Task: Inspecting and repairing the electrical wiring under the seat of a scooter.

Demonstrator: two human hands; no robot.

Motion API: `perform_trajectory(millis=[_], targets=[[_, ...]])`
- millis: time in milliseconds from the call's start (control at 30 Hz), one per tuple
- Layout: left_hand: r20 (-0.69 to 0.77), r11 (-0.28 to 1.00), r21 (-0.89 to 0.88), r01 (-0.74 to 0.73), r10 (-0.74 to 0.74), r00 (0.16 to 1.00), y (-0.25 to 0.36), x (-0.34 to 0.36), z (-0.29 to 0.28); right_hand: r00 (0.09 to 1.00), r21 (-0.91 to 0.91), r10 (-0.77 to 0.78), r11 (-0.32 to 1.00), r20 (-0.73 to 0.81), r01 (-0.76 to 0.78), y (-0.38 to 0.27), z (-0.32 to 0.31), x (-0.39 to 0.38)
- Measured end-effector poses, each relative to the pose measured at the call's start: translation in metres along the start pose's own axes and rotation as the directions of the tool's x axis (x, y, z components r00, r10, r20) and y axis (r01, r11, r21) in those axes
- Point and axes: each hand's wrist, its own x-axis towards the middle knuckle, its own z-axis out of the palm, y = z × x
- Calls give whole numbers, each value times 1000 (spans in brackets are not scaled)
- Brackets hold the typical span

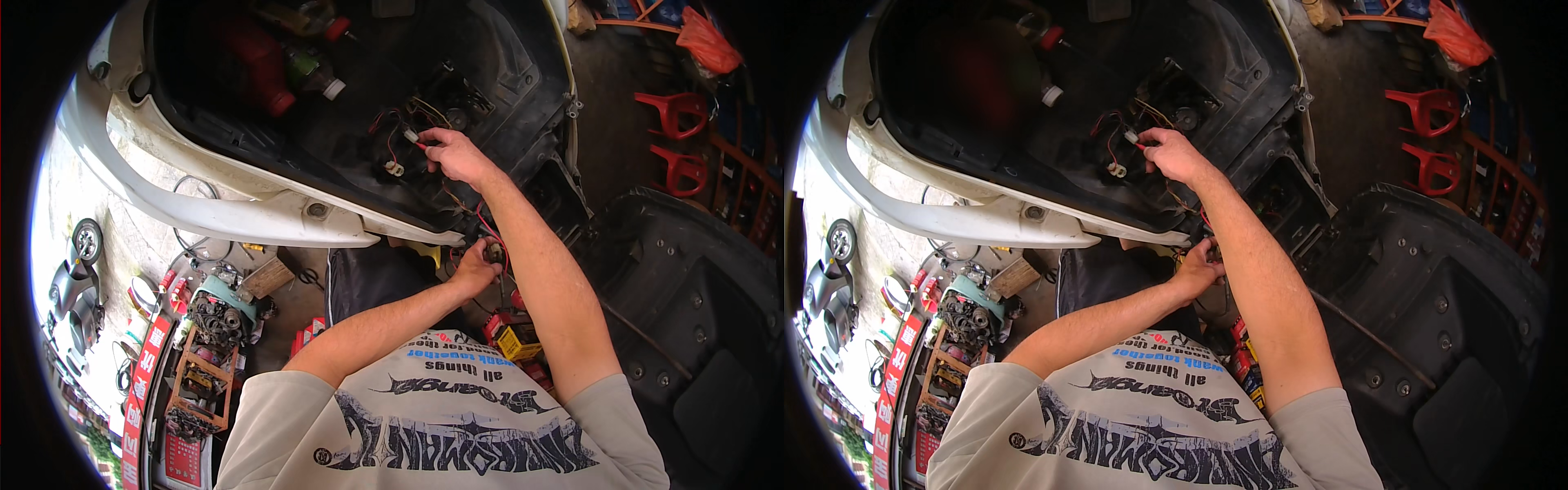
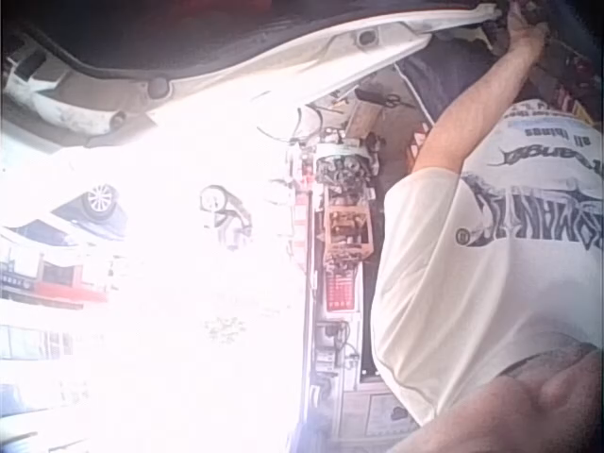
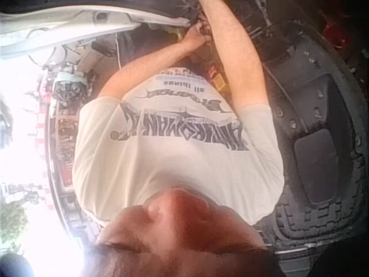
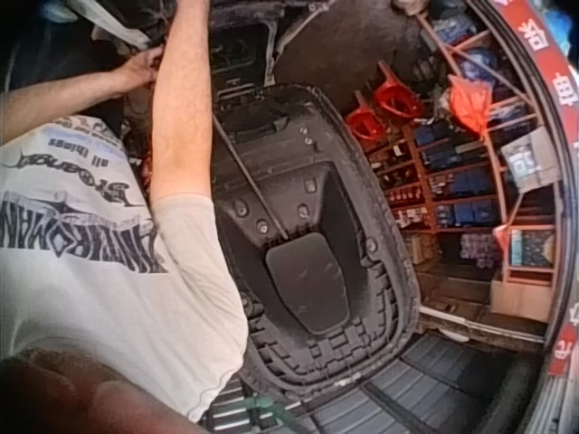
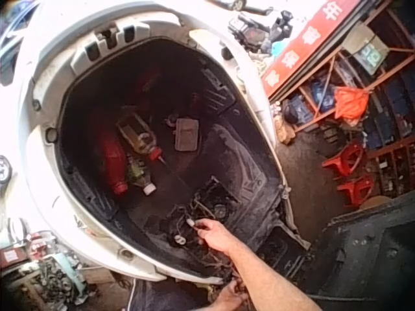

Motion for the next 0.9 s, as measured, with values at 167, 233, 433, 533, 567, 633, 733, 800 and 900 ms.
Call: perform_trajectory(millis=[167, 233, 433, 533, 567, 633, 733, 800, 900], targets=[[7, 1000, 0, 1, -1, 1000, -1, 1, 0, 1000, -12, -7, 1000, -13, 7, 1, 0, 0], [4, 1000, 0, -2, 2, 1000, -1, 1, 0, 1000, -6, 0, 1000, -11, 0, 1, 0, -1], [7, 1000, -16, -14, 14, 1000, -2, 1, 0, 1000, -2, -21, 1000, -15, 21, 0, 1, -2], [-40, 997, -52, -50, 48, 998, 0, -1, 3, 1000, 2, -17, 1000, -16, 17, 1, 0, -2], [-40, 997, -52, -50, 48, 998, 1, -1, 3, 1000, 2, -17, 1000, -15, 17, 1, 0, -2], [-41, 996, -74, -50, 47, 998, 2, -2, 4, 1000, 12, -14, 1000, -15, 14, 1, 0, -3], [-48, 996, -68, -52, 49, 998, 2, -2, 4, 1000, 14, -24, 1000, -14, 24, 1, 1, -3], [-46, 997, -64, -53, 50, 998, 0, -1, 3, 1000, 13, -19, 1000, -14, 19, 0, 1, -3], [-41, 996, -67, -54, 51, 998, 0, 0, 4, 1000, 7, -11, 1000, -18, 12, 1, 0, -3]])
